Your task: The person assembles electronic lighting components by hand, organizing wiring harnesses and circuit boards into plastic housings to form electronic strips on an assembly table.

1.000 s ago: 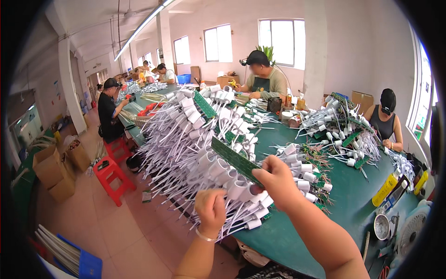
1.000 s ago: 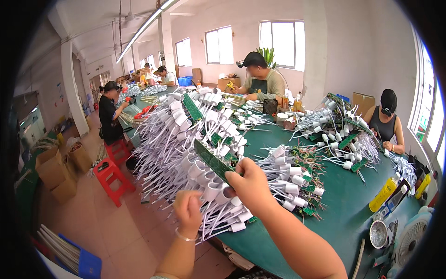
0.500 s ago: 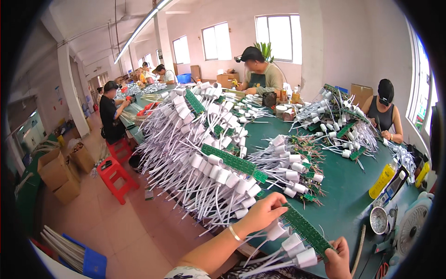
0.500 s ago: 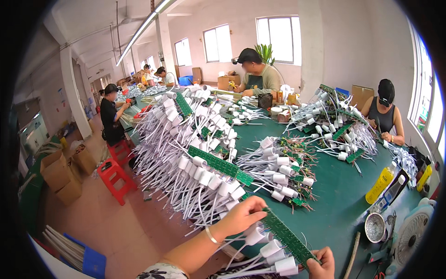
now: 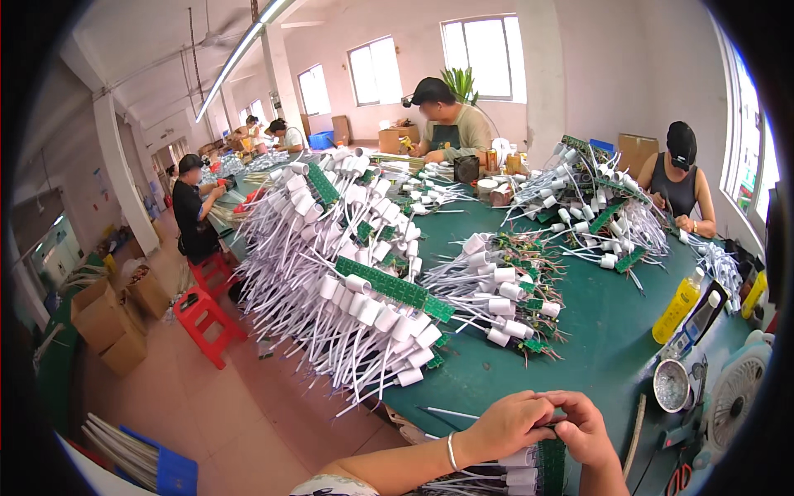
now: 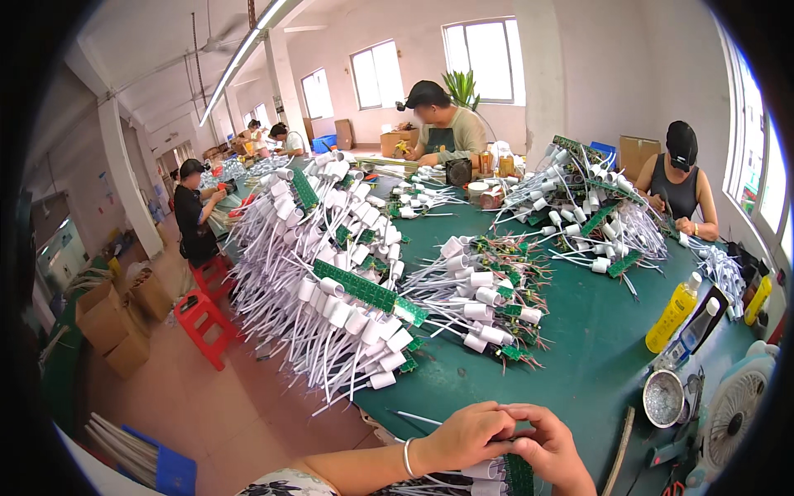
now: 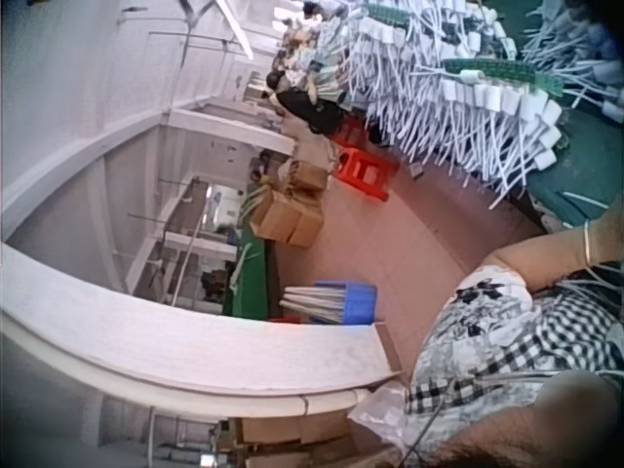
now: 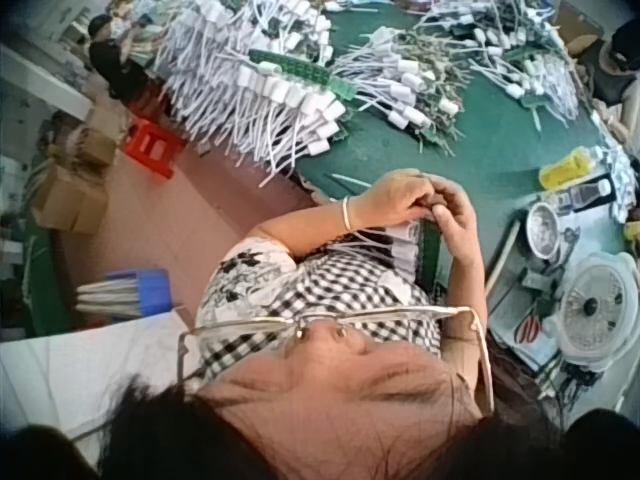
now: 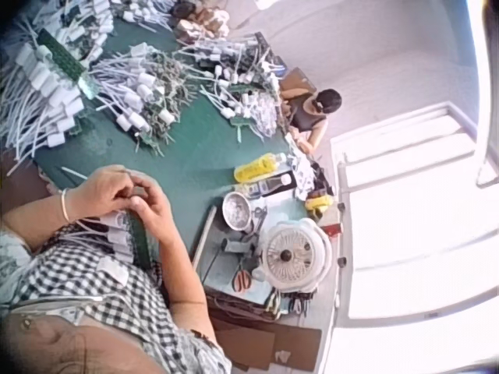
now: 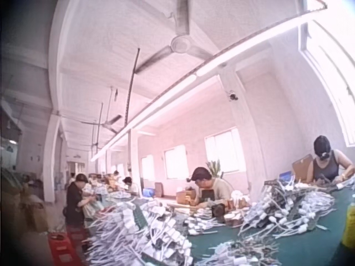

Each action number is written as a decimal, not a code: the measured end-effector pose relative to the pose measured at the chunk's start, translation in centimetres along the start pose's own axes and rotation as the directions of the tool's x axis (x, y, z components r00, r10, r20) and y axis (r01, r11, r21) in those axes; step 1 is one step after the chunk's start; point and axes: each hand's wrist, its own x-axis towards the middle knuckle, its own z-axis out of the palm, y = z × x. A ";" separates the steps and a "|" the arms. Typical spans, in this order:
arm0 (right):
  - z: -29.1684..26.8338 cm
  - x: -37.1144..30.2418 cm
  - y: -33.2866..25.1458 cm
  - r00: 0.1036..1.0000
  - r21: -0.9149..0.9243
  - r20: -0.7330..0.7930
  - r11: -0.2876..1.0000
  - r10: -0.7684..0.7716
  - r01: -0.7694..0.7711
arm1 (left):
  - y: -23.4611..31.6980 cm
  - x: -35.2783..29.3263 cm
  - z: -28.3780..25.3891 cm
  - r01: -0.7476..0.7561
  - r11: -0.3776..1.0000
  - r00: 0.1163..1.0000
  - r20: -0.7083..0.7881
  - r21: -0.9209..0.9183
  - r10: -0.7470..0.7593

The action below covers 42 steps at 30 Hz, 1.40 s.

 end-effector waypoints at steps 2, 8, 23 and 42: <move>-0.5 -0.1 1.9 0.999 0.028 -0.006 0.999 0.043 -0.043 | -0.4 -0.9 0.2 0.091 0.995 0.996 0.000 0.033 -0.091; -0.2 -0.7 3.3 0.979 -0.021 -0.109 0.984 0.175 -0.178 | -1.1 -1.4 0.5 0.206 0.975 0.978 0.001 0.086 -0.207; -2.4 -1.5 5.1 0.902 0.118 -0.344 0.965 0.260 -0.234 | 0.0 -0.6 1.6 0.155 0.976 0.986 0.092 -0.156 -0.142; -1.8 -5.8 2.3 0.922 0.114 -0.364 0.989 0.135 -0.099 | 1.0 0.0 2.3 -0.024 0.996 0.988 0.149 -0.085 0.036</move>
